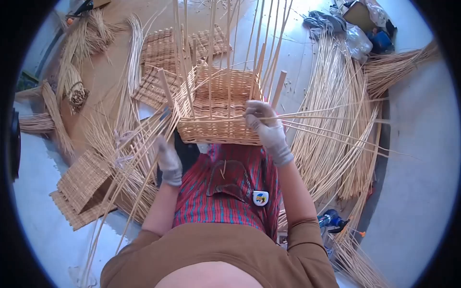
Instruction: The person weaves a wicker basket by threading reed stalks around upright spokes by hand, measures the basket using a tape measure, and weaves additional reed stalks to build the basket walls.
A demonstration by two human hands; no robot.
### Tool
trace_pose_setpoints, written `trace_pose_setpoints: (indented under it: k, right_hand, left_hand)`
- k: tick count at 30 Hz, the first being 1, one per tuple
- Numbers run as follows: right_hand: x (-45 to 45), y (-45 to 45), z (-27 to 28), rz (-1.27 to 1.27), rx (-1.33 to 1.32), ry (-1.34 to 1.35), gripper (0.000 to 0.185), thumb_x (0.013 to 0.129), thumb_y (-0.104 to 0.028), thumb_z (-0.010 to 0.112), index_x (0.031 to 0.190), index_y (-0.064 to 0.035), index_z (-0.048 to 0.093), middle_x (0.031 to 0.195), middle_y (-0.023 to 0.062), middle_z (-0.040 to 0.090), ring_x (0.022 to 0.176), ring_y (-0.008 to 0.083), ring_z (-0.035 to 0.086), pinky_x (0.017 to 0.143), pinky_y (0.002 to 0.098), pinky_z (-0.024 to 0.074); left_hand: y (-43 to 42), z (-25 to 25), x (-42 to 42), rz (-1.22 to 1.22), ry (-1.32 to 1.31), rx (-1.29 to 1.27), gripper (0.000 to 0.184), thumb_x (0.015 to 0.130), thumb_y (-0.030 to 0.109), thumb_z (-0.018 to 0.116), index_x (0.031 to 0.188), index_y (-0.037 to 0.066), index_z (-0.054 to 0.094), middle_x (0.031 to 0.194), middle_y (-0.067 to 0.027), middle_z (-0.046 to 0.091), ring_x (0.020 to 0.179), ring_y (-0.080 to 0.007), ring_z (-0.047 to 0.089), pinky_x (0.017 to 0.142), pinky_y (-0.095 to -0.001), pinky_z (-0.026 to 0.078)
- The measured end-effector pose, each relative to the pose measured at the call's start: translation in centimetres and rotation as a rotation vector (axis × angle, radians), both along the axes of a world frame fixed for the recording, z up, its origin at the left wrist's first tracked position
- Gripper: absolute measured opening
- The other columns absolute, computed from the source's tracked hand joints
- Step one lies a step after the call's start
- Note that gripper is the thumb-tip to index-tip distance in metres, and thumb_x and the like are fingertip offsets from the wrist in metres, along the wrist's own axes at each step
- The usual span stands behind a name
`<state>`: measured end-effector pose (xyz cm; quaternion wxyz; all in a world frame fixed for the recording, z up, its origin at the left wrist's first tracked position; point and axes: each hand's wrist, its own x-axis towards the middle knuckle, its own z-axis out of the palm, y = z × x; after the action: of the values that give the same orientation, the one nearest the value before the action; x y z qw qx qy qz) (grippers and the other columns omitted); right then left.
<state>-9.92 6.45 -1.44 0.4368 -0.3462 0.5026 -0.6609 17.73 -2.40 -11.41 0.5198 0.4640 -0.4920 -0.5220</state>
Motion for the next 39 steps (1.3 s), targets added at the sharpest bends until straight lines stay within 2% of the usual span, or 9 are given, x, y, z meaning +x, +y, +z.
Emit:
trace_pose_setpoints:
  k: [2, 6, 11, 14, 19, 22, 28, 33, 39]
  right_hand:
    - [-0.9, -0.3, -1.5, -0.142, 0.142, 0.021, 0.017, 0.096, 0.003, 0.063, 0.112, -0.0020, 0.063, 0.095, 0.0053, 0.065, 0.087, 0.0132, 0.066, 0.082, 0.0283, 0.0561]
    - [1.2, -2.2, 1.4, -0.431, 0.350, 0.310, 0.007, 0.092, -0.001, 0.070, 0.095, 0.0002, 0.064, 0.086, 0.0049, 0.069, 0.081, 0.0110, 0.067, 0.072, 0.0260, 0.0568]
    - [4.4, -14.2, 7.1, -0.239, -0.441, 0.828, 0.021, 0.089, -0.005, 0.073, 0.110, -0.0076, 0.070, 0.115, 0.0154, 0.070, 0.087, 0.0192, 0.073, 0.078, 0.0300, 0.0585]
    - [8.0, -19.6, 9.5, -0.308, -0.376, 1.174, 0.027, 0.086, -0.014, 0.076, 0.113, -0.0148, 0.072, 0.135, 0.0206, 0.061, 0.089, 0.0294, 0.074, 0.081, 0.0350, 0.0591]
    - [4.6, -8.7, 4.2, -0.269, -0.349, 0.528, 0.041, 0.097, -0.014, 0.064, 0.135, -0.0101, 0.053, 0.128, 0.0161, 0.064, 0.094, 0.0227, 0.070, 0.081, 0.0360, 0.0585]
    - [4.5, 0.6, -4.6, -0.397, -0.404, 0.259, 0.022, 0.105, -0.007, 0.051, 0.127, -0.0089, 0.051, 0.116, 0.0090, 0.064, 0.099, 0.0196, 0.067, 0.088, 0.0357, 0.0578]
    - [1.8, 2.7, -2.8, -0.281, 0.114, 0.000, 0.018, 0.105, -0.020, 0.057, 0.117, -0.0090, 0.065, 0.113, 0.0062, 0.070, 0.094, 0.0154, 0.068, 0.077, 0.0289, 0.0566]
    - [1.6, 3.4, -4.6, -0.293, 0.090, -0.212, 0.018, 0.102, -0.020, 0.062, 0.117, -0.0099, 0.067, 0.106, 0.0041, 0.071, 0.087, 0.0123, 0.067, 0.071, 0.0252, 0.0561]
    - [2.5, -0.9, -3.5, -0.414, 0.080, 0.364, 0.029, 0.103, -0.011, 0.057, 0.132, -0.0070, 0.058, 0.121, 0.0080, 0.068, 0.105, 0.0175, 0.068, 0.077, 0.0302, 0.0574]
  left_hand:
    - [-2.9, 2.9, -0.5, -0.325, -0.353, 0.029, 0.050, 0.101, 0.039, 0.063, 0.132, 0.001, 0.054, 0.119, -0.0098, 0.064, 0.110, -0.0195, 0.058, 0.098, -0.0349, 0.047]
    - [-7.4, 2.9, -3.4, -0.499, -0.067, 0.040, 0.057, 0.087, 0.027, 0.082, 0.130, 0.002, 0.053, 0.111, -0.0052, 0.064, 0.101, -0.0164, 0.059, 0.090, -0.0325, 0.051]
    - [-6.8, -0.6, -5.4, -0.193, 0.111, -0.125, 0.045, 0.088, 0.028, 0.082, 0.118, 0.004, 0.059, 0.102, -0.0021, 0.065, 0.090, -0.0136, 0.061, 0.080, -0.0301, 0.051]
    - [-6.5, 0.5, -5.0, -0.179, 0.087, -0.018, 0.038, 0.091, 0.032, 0.079, 0.111, 0.005, 0.062, 0.094, -0.0026, 0.065, 0.086, -0.0113, 0.060, 0.073, -0.0283, 0.050]
    - [-6.4, 0.5, -6.3, -0.117, 0.050, -0.173, 0.037, 0.095, 0.030, 0.072, 0.117, 0.003, 0.061, 0.094, -0.0063, 0.064, 0.081, -0.0124, 0.059, 0.068, -0.0284, 0.051]
    - [-9.3, -3.0, -6.2, -0.611, 1.818, 0.719, 0.031, 0.103, 0.020, 0.058, 0.126, -0.002, 0.057, 0.092, -0.0098, 0.062, 0.071, -0.0148, 0.053, 0.069, -0.0291, 0.053]
    - [-4.0, 2.5, -4.9, -0.136, 0.097, -0.163, 0.049, 0.097, 0.023, 0.072, 0.137, 0.005, 0.049, 0.124, -0.0067, 0.062, 0.110, -0.0170, 0.059, 0.097, -0.0333, 0.050]
    - [3.2, 4.9, -4.9, -0.103, -0.318, -0.594, 0.022, 0.100, -0.001, 0.047, 0.118, -0.001, 0.059, 0.120, -0.0128, 0.061, 0.106, -0.0190, 0.062, 0.092, -0.0353, 0.052]
    - [-4.2, 4.6, -9.9, -0.550, -0.393, -0.108, 0.018, 0.096, 0.024, 0.065, 0.093, 0.006, 0.065, 0.078, -0.0162, 0.068, 0.074, -0.0320, 0.067, 0.070, -0.0424, 0.051]
